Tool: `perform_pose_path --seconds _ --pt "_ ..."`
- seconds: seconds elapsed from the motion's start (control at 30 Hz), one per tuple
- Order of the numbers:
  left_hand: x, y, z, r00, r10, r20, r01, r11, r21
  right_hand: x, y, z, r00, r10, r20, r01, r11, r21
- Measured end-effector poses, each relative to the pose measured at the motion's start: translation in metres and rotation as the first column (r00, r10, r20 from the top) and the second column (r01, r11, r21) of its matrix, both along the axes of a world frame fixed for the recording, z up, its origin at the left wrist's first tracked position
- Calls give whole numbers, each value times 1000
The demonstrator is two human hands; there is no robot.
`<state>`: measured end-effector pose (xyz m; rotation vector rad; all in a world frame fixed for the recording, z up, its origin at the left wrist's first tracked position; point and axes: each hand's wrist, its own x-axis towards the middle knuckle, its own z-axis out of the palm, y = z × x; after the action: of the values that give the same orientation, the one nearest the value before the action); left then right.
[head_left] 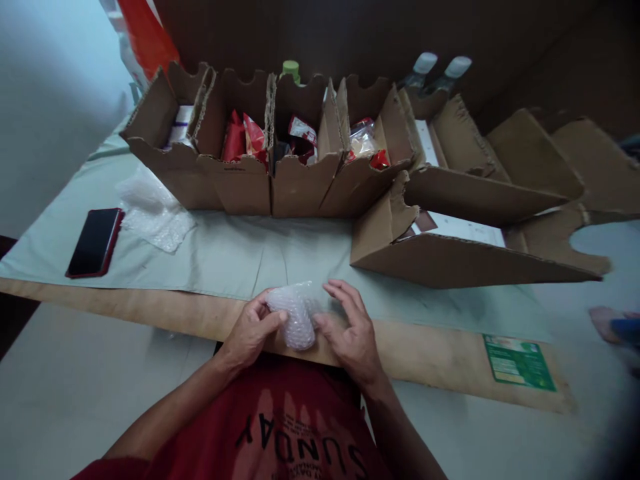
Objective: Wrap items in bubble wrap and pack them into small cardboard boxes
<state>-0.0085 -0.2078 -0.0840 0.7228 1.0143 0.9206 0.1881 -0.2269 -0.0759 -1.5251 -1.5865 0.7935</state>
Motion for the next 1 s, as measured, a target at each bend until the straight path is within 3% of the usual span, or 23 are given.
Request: perform_pose_path --seconds 0.13,0.23,0.37,0.5,0.6,0.67,0.7,0.73,0.77,0.8,0.83,0.87,0.9,0.93,1.0 --pt "-1 -1 18 951 -154 -268 194 972 130 6 7 16 959 142 -244 -191 962 -194" --pt "1 -3 18 926 -223 -305 272 954 129 5 4 16 948 66 -311 -152 953 -261" --pt "10 -4 9 845 -413 -339 461 884 73 17 -4 11 955 30 -294 -111 958 -264" --pt "24 2 12 741 -515 -431 606 789 99 41 -8 27 971 156 -181 -203 939 -279" --pt "29 12 18 705 -604 -371 689 707 160 74 -7 61 978 208 -18 -208 965 -157" --pt "30 19 17 748 -590 -302 656 725 207 108 -2 90 998 42 56 -44 999 22" --pt "30 23 16 775 -564 -285 625 749 218 129 1 104 992 -107 66 97 986 133" --pt "30 26 14 796 -532 -288 595 774 217 150 6 117 954 -291 65 263 924 279" --pt "31 28 11 807 -505 -305 574 793 204 171 12 129 886 -459 68 398 827 397" --pt "32 30 8 808 -488 -330 562 807 181 189 18 139 802 -591 91 484 732 479" --pt "34 31 4 802 -481 -354 557 816 152 205 24 148 718 -677 163 524 680 513" --pt "36 31 0 796 -480 -369 554 823 125 217 31 154 628 -720 296 540 677 500" --pt "39 31 -4 793 -484 -371 553 827 103 224 37 159 529 -703 476 546 711 443" --pt "42 31 -7 792 -488 -367 552 830 87 228 43 164 423 -618 663 552 756 352" --pt "46 30 -13 795 -488 -360 547 834 79 227 54 172 219 -334 917 570 807 158"
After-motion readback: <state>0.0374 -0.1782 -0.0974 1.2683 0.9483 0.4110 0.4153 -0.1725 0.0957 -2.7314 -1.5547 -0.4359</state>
